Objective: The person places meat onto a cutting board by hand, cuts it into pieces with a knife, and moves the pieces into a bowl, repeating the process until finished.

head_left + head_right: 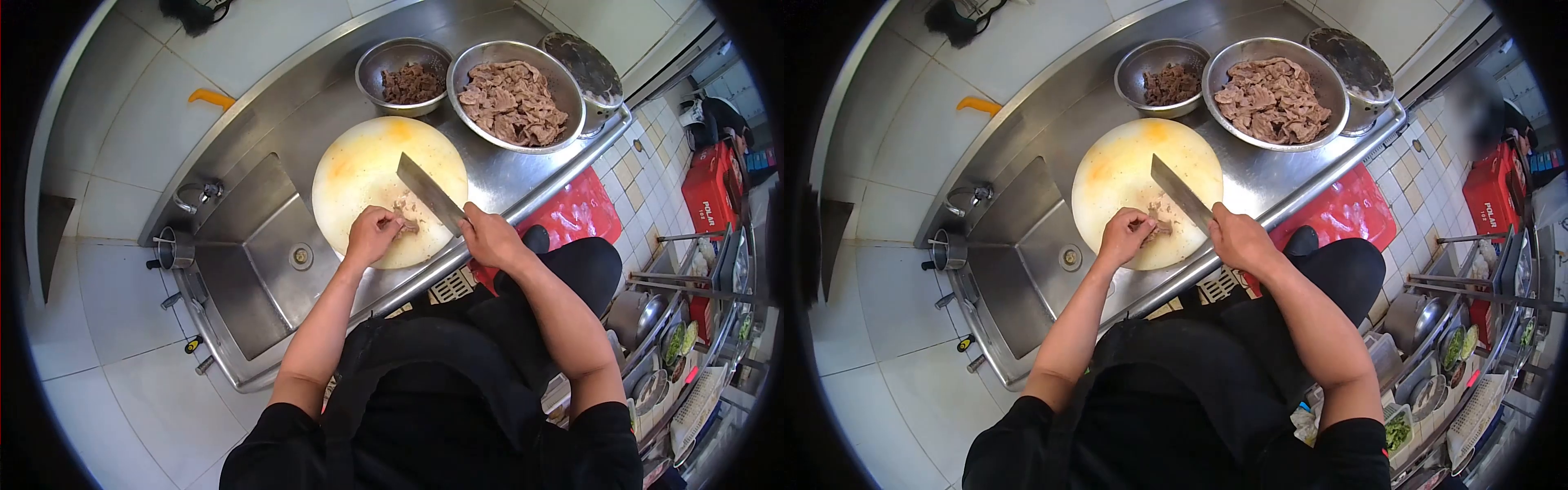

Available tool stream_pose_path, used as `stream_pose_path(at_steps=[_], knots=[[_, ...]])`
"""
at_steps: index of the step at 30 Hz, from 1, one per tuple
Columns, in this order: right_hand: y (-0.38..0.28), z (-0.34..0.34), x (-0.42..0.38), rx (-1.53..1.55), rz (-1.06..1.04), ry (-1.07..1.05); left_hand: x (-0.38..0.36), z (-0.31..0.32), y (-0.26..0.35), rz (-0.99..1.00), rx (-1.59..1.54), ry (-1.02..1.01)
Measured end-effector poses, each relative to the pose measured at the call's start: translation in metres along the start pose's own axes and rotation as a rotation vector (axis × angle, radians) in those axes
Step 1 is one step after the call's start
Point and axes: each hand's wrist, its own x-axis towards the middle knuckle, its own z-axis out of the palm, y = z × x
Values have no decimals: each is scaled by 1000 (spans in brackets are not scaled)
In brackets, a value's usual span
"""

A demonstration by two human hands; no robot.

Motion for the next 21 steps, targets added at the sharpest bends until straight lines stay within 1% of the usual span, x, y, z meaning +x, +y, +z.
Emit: stream_pose_path(at_steps=[1,3,4,6,7,8,9,12,16,18,21], knots=[[1,0,-1,10,20,26,0,0,-3,0,-3,-1],[0,2,-5,17,40,50,-4,-1,-3,149,-12,18],[-1,3,-7,41,46,73,-8,0,0,149,-15,19],[-5,6,-14,62,53,94,-17,6,7,265,211,178],[-10,9,-17,76,71,78,-21,7,6,264,208,176],[-14,13,-22,90,90,63,-24,7,5,432,317,192],[-15,20,-26,79,42,88,-25,7,4,602,427,209],[-24,35,-34,37,49,41,-30,9,3,579,403,195],[-28,50,-34,-25,-28,26,-30,4,2,571,473,195],[-31,51,-32,-42,-17,3,-30,4,4,483,399,181],[-36,51,-32,-44,6,-12,-33,5,10,529,347,223]])
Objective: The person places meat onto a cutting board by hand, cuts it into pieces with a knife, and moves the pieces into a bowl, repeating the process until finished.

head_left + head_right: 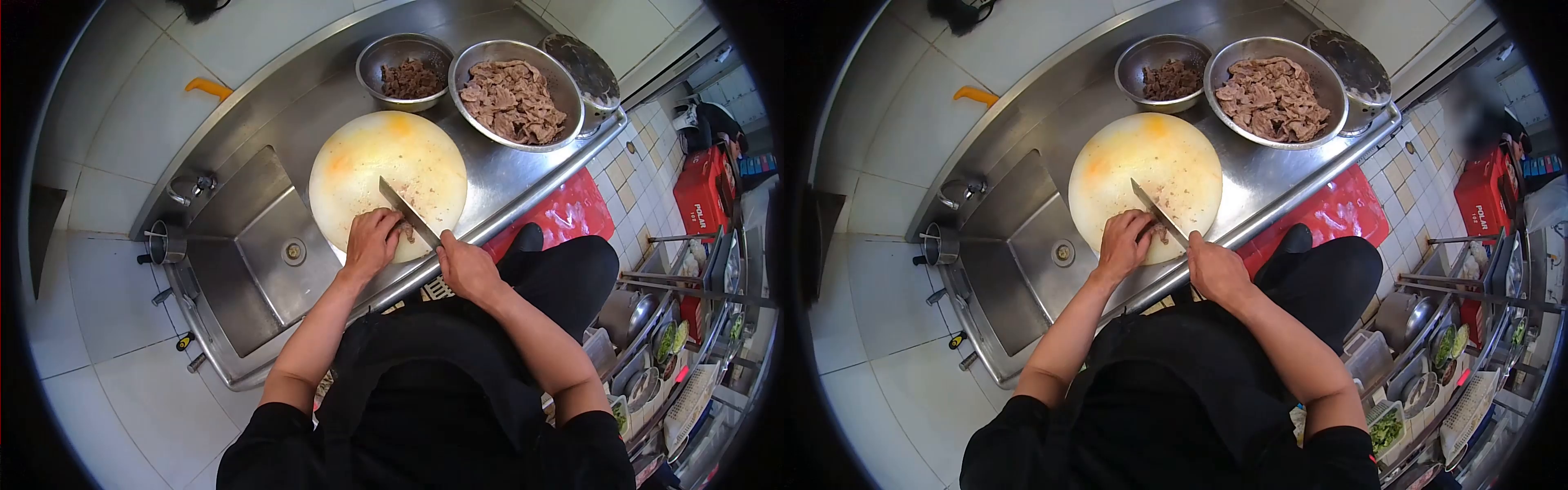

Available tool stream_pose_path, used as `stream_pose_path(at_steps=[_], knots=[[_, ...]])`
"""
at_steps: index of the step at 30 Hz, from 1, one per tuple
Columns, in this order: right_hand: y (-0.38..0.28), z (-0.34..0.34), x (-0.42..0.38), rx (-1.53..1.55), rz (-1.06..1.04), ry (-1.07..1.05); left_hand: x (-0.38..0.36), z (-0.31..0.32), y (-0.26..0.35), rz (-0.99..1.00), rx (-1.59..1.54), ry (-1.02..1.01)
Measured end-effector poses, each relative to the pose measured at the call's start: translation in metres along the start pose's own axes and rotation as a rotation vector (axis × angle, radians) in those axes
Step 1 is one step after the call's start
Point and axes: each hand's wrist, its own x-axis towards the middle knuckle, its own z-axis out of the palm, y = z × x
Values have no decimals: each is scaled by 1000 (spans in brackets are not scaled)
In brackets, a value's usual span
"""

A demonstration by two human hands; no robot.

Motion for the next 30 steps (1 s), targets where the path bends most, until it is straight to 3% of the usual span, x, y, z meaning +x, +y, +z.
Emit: stream_pose_path(at_steps=[6,10,22,30], knots=[[0,7,8,30,-20,52,-2,-3,-12,71,137,-129],[0,15,19,14,-46,46,2,-4,-6,-6,18,-53],[-12,21,33,-13,-41,-2,3,2,-20,9,102,-146],[0,21,-9,-95,-33,-53,2,1,-15,-1,114,-146]])
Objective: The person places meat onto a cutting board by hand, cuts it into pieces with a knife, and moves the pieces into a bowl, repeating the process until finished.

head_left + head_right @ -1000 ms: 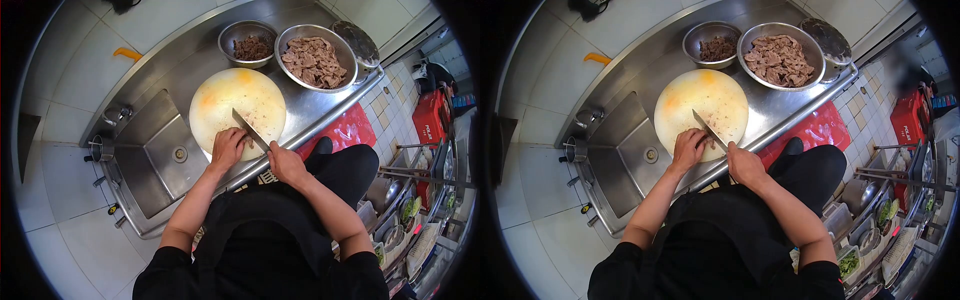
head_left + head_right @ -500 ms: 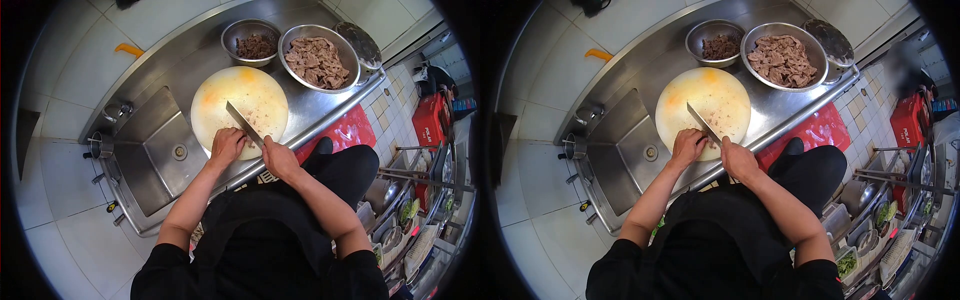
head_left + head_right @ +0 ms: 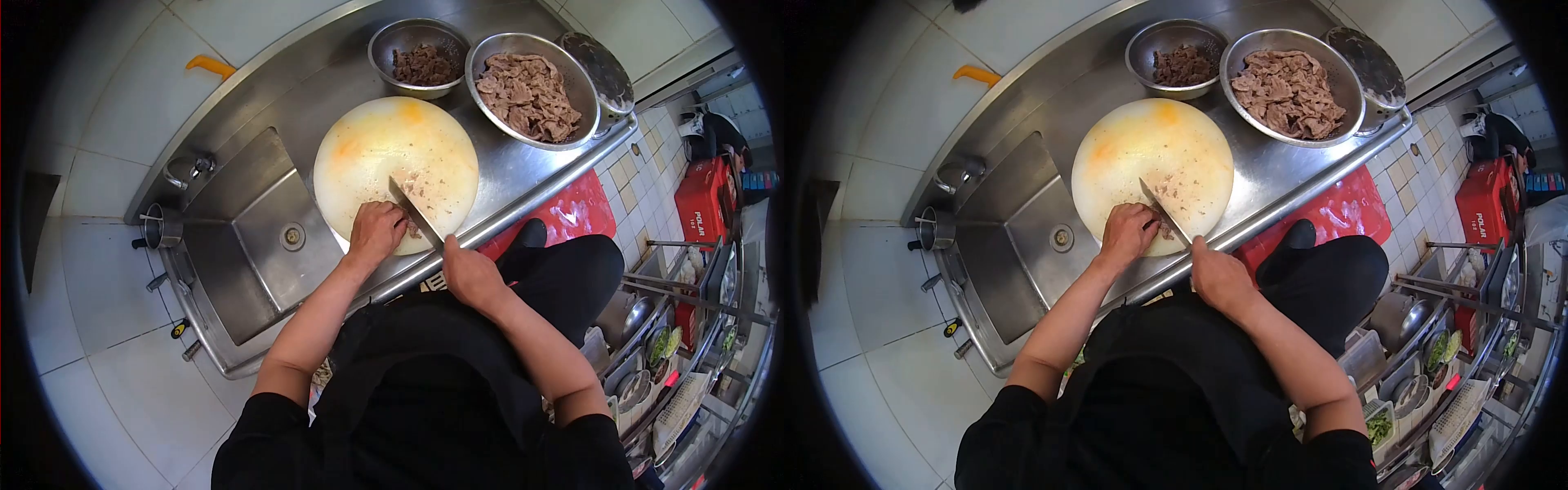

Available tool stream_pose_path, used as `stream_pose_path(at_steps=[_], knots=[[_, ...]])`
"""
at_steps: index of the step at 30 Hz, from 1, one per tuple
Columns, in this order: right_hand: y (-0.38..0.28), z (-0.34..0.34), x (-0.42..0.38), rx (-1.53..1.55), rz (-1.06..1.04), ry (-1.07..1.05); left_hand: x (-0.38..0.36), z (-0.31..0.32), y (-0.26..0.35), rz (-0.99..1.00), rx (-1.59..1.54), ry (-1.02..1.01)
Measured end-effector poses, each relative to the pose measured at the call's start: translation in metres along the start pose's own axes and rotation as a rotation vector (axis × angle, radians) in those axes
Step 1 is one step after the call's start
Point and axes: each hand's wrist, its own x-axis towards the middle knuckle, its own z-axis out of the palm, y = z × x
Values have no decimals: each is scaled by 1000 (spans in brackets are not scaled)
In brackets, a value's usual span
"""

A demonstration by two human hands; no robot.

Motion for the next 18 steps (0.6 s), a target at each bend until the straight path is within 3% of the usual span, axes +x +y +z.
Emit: stream_pose_path(at_steps=[5,7,13,16,18], knots=[[-5,-9,-16,-22,112,-146,0,3,-4,4,-18,-9],[-3,-3,-9,-23,19,-47,-2,3,-3,22,-35,0],[-9,-2,39,13,55,7,-3,-2,0,32,-55,-4],[-14,-13,38,-13,66,23,-4,-9,2,-73,-254,-25],[-17,-19,28,-4,79,27,-6,-19,5,-88,-293,108]])
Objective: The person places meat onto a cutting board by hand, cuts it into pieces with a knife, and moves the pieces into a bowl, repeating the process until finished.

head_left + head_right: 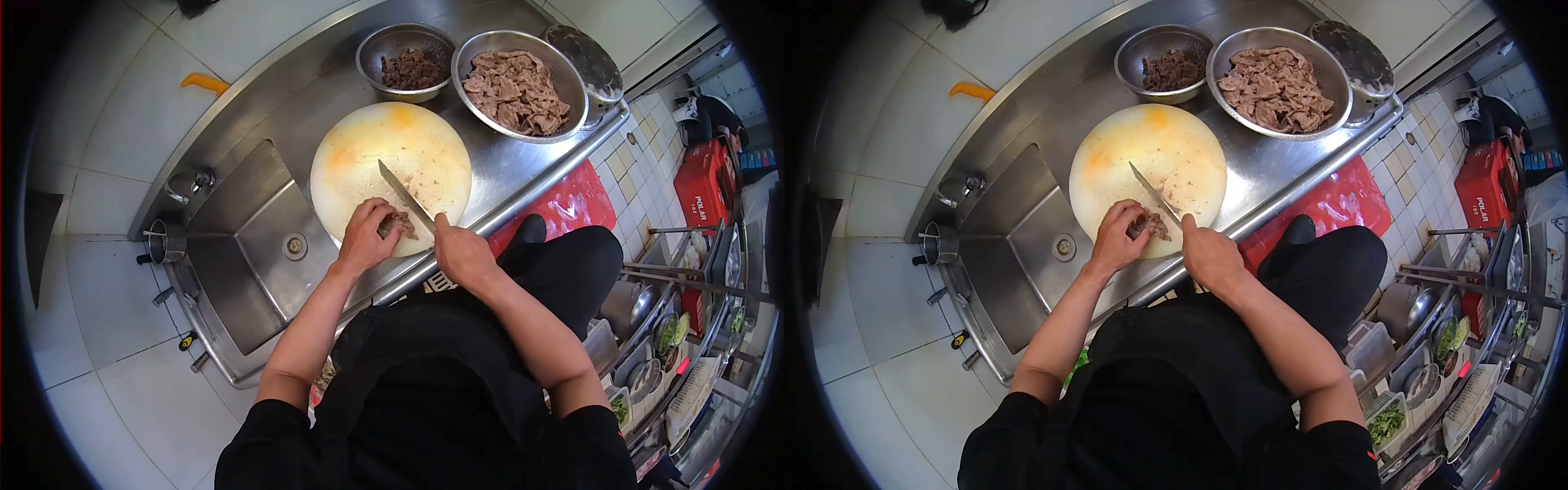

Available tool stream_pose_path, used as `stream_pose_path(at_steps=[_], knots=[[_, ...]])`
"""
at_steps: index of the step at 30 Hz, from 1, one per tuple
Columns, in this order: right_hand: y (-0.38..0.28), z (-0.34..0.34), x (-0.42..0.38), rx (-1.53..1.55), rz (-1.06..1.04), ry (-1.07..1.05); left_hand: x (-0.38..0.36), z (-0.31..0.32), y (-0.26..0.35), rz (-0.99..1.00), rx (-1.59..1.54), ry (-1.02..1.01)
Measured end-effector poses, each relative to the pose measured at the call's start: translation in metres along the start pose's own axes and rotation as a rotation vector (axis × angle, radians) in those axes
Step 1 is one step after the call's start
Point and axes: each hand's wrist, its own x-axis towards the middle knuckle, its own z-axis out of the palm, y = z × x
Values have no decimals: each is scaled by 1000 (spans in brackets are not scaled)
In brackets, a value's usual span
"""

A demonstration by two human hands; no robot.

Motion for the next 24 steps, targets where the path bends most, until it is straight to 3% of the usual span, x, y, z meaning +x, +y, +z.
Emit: stream_pose_path(at_steps=[1,3,6,24], knots=[[-1,-4,-6,4,10,6,1,-6,4,-5,-1,1],[-4,-11,-22,5,-1,-8,2,-17,10,-125,169,-192],[-5,-10,-43,13,-28,2,-2,-14,0,-127,166,-227],[-5,4,-46,-104,-42,-84,3,-9,-6,-75,120,-192]])
